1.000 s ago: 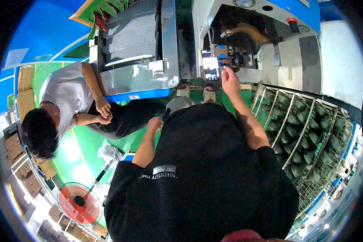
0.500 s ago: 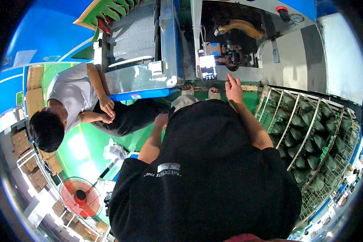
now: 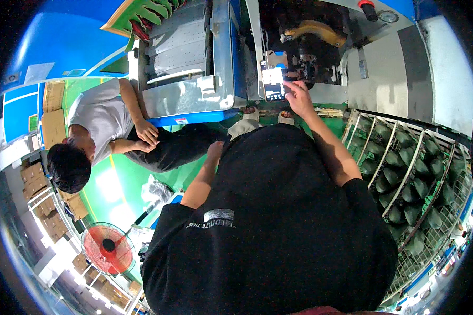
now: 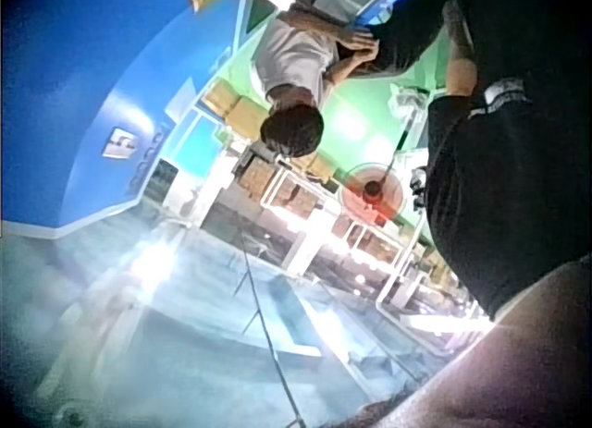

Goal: The person takes a shoe from a conveyor belt, removes a green shoe last from inside it by hand, places the last on a rack, and then puts the shoe back on the belt.

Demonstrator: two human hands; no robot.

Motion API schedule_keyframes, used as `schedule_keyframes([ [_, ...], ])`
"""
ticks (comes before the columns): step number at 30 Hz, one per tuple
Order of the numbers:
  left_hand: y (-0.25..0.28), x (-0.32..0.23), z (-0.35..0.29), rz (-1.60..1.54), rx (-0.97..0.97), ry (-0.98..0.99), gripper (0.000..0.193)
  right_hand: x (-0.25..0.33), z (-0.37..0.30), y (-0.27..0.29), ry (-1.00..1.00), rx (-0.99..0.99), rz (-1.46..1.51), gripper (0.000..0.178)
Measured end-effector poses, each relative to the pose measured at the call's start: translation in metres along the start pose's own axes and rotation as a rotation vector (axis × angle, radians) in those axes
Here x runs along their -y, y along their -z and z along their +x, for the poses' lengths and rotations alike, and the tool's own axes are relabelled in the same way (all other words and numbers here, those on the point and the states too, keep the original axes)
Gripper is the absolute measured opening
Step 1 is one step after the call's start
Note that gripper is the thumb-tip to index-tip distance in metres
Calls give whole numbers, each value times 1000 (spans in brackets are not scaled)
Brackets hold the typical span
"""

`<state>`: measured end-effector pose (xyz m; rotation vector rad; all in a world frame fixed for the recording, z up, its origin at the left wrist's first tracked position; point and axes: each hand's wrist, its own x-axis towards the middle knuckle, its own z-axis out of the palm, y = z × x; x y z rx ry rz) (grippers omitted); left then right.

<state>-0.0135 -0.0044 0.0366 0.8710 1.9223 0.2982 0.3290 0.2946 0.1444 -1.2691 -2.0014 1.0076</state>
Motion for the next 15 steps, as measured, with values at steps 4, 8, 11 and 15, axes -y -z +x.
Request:
schedule_keyframes([
  [4, 2, 4, -18, -291, -74, 40, 39, -7, -1, -5, 3, -10, 34, 41],
  [8, -6, 50, 13, -632, 75, 229, 41, -3, -4, 4, -60, 11, 138, 40],
  [11, -15, 105, 23, -764, 93, 322, 43, 9, 2, 1, -31, 32, 180, 41],
  [15, -28, 118, 54, -852, 163, 346, 45, 2, -3, 4, -78, -4, 222, 42],
])
